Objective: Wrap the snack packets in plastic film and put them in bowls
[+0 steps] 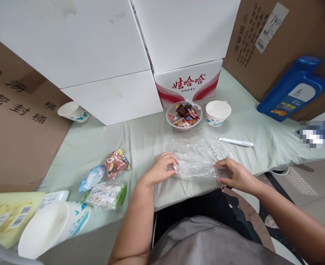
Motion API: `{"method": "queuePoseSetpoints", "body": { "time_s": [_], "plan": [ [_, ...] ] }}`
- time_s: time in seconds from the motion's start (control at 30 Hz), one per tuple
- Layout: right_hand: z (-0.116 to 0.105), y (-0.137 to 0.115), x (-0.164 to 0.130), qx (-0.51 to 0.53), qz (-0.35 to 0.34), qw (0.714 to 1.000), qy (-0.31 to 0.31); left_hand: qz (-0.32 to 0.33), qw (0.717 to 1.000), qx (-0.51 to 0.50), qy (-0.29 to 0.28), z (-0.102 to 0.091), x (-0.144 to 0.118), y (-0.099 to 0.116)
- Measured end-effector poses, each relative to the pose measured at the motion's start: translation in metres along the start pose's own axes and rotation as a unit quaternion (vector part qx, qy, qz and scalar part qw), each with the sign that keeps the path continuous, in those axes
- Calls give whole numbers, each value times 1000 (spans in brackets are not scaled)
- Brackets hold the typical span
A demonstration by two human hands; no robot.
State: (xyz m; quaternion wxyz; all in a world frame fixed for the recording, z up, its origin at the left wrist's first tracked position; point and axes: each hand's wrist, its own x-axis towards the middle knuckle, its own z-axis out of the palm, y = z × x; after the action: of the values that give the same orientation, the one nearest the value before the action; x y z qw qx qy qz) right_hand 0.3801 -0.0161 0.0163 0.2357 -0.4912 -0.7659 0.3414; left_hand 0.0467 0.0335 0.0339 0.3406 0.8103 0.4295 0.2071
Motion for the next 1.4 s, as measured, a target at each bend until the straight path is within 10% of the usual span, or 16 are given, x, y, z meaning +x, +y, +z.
{"method": "queuePoseSetpoints", "body": {
  "time_s": [0.17,0.4,0.67,1.0,1.4],
  "plan": [
    [-3,1,4,-19,16,999,-45,-100,973,-209,-9,-8,-7,-2],
    [-11,-5,15,-10,10,995,-96,-166,881,-393,-204,-25,-22,-2],
    [-15,-13,14,131,48,990,-2,-24,960,-273,-49,-18,-10,-3],
    [7,11,23,192,211,957,46,-140,943,-300,-31,-10,-8,-10],
    [-9,-7,48,77,127,974,173,-200,899,-370,124,-11,-1,-7]
  ]
}}
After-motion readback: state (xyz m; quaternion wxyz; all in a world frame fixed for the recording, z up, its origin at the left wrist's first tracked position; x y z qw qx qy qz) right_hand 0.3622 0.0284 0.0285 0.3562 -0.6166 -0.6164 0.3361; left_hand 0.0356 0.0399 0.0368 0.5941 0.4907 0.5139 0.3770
